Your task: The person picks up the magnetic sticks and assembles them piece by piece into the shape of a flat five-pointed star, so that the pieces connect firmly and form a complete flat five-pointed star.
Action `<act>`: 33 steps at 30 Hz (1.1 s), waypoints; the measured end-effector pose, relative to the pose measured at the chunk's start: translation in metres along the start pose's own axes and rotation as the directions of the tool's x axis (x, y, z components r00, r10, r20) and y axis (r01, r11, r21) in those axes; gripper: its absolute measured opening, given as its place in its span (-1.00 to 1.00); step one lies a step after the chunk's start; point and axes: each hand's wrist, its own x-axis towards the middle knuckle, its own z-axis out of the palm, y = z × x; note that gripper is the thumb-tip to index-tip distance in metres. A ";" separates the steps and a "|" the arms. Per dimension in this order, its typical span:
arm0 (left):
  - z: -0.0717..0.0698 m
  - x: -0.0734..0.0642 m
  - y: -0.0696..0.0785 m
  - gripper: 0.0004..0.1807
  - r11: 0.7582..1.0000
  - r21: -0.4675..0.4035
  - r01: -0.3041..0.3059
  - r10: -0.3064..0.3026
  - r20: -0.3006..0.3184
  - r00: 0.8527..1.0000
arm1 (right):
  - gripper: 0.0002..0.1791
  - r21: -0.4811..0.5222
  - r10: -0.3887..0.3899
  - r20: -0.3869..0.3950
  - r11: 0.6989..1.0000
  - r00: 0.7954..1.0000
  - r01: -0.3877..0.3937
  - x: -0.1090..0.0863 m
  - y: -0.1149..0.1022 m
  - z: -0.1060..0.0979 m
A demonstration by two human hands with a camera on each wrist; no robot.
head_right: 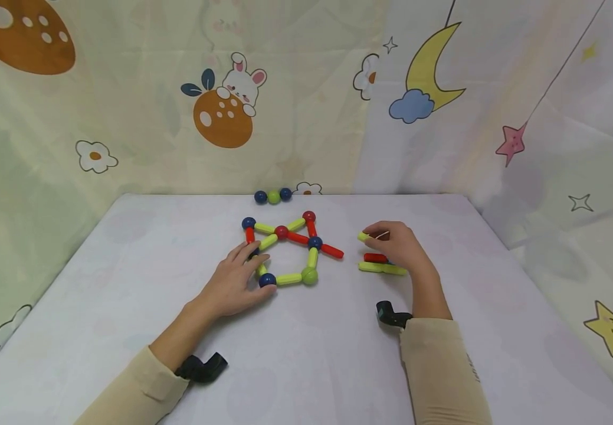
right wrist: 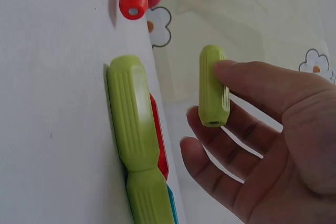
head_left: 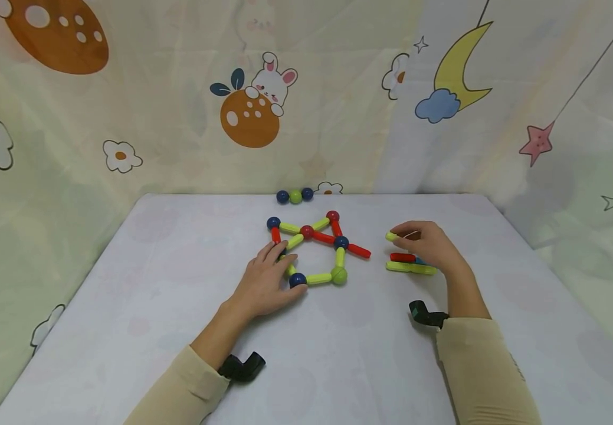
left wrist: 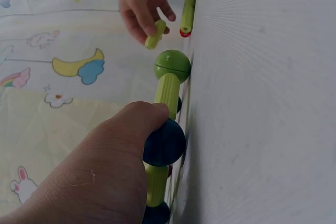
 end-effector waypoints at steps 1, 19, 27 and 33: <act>0.000 0.000 0.000 -0.20 1.000 -0.001 0.000 0.000 -0.001 1.000 | -0.61 0.000 -0.013 0.013 1.000 1.000 0.013 0.000 -0.001 0.001; 0.001 0.001 0.001 -0.20 1.000 -0.017 0.002 -0.002 -0.004 1.000 | -0.74 0.011 -0.107 0.200 0.994 0.974 0.107 0.006 -0.024 0.023; 0.001 0.002 0.001 -0.20 1.000 -0.016 0.010 -0.010 0.000 1.000 | -0.82 -0.005 -0.117 0.273 0.992 0.955 0.123 0.007 -0.035 0.034; 0.001 0.002 0.000 -0.20 1.000 -0.020 0.010 -0.010 -0.002 1.000 | -0.82 0.050 -0.159 0.297 0.987 0.941 0.151 0.010 -0.042 0.046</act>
